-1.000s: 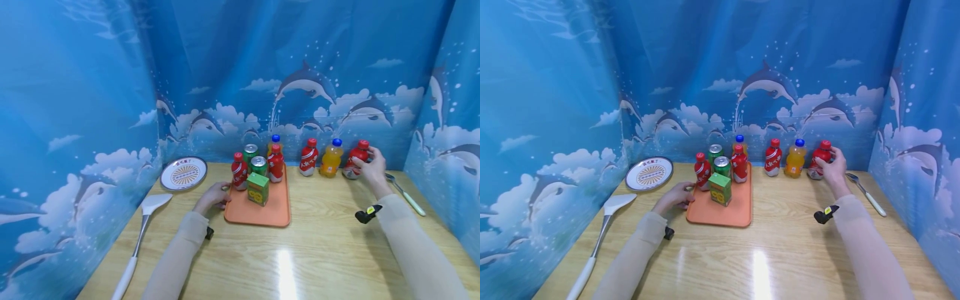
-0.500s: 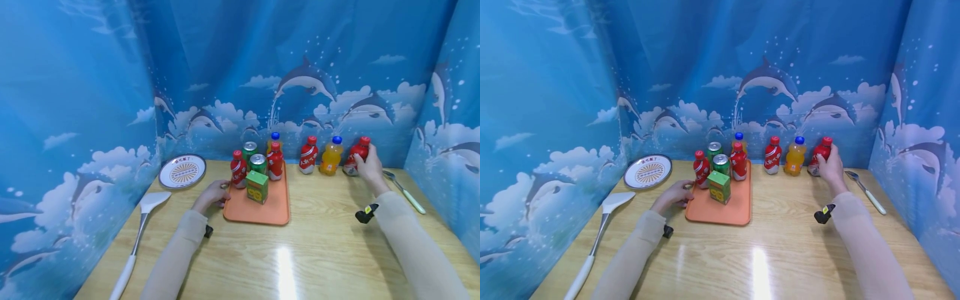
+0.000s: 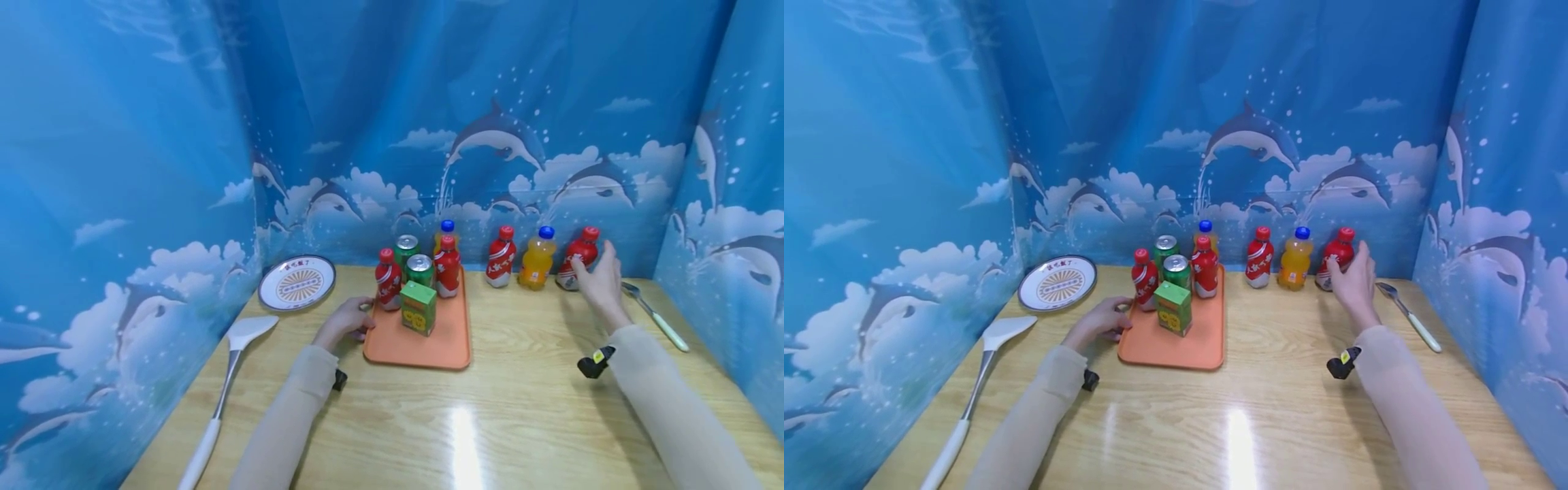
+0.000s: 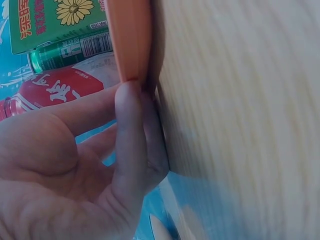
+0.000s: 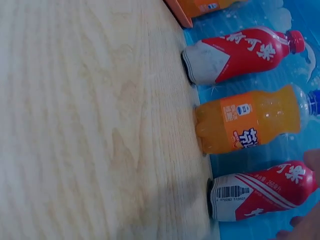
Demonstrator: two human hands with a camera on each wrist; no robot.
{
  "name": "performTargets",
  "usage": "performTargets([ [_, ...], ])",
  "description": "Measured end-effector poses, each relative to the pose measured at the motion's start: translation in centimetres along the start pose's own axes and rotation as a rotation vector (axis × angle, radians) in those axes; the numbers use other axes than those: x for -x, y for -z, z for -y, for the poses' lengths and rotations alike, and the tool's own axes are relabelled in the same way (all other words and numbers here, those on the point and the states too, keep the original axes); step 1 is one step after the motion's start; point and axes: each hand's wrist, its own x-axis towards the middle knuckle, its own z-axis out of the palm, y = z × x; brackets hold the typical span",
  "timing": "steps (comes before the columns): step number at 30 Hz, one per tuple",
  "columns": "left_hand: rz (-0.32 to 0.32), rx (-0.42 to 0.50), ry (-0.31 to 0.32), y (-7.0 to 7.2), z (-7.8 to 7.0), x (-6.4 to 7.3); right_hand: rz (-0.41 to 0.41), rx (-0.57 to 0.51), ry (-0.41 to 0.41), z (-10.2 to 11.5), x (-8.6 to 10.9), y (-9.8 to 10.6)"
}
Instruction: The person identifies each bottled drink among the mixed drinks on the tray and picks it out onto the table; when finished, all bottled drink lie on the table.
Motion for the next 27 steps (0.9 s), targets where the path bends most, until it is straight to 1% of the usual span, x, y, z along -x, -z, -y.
performTargets([
  [3, 0.004, 0.004, -0.002, 0.2, -0.3, 0.1, -0.056, 0.008, 0.045, 0.5, 0.7, -0.1],
  [9, 0.011, 0.015, -0.002, 0.2, -0.2, 0.3, -0.128, 0.054, 0.206, 1.8, 2.3, -0.7],
  [14, 0.014, 0.016, -0.004, 0.1, -0.1, 0.2, -0.175, 0.064, 0.342, 3.3, 3.3, -1.4],
  [17, 0.012, 0.017, 0.003, 0.0, 0.0, 0.0, -0.166, 0.052, 0.390, 4.4, 3.8, -1.9],
  [20, 0.011, 0.016, 0.009, 0.1, 0.0, 0.0, -0.144, 0.032, 0.407, 5.6, 4.4, -2.5],
  [24, 0.010, 0.011, 0.012, 0.2, -0.1, 0.0, -0.114, 0.008, 0.436, 7.3, 5.2, -3.7],
  [27, 0.009, 0.006, 0.014, 0.1, -0.1, 0.0, -0.094, -0.001, 0.482, 8.3, 5.6, -4.8],
])
